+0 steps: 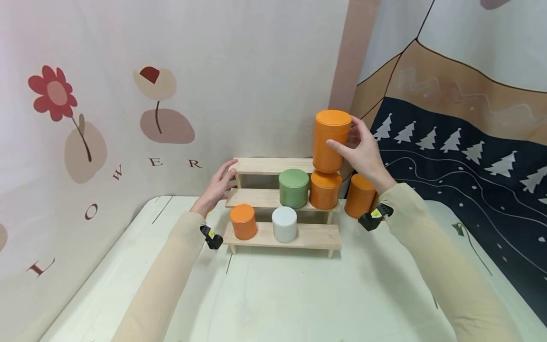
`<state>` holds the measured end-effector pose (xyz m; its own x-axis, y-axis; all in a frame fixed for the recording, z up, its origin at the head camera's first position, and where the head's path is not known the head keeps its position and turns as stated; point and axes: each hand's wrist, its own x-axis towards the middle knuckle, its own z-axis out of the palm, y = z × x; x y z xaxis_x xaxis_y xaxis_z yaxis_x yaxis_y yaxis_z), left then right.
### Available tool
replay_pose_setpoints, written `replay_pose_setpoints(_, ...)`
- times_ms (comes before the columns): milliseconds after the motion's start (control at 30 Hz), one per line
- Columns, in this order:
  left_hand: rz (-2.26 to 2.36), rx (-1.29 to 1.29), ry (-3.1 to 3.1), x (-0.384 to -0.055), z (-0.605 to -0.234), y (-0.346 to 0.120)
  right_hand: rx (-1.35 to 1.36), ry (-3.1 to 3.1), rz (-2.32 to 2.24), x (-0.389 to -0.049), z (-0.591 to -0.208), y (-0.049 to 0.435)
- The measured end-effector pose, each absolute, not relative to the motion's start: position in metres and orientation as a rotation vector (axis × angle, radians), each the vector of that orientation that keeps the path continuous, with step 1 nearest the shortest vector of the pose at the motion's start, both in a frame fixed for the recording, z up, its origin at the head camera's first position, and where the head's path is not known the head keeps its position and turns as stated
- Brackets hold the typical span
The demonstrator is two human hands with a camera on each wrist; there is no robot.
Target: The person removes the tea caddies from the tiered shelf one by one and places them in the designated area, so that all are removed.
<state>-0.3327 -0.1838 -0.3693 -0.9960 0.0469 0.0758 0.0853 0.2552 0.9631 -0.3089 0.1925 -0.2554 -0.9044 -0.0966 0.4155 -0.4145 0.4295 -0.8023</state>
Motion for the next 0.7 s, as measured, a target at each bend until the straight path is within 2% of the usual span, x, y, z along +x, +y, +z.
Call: replay_pose_setpoints(700, -1.896, -0.167, -2.435, -0.333, -0.371, -0.186, 0.337, -2.382, 1.360, -0.306, -0.268, 0.239)
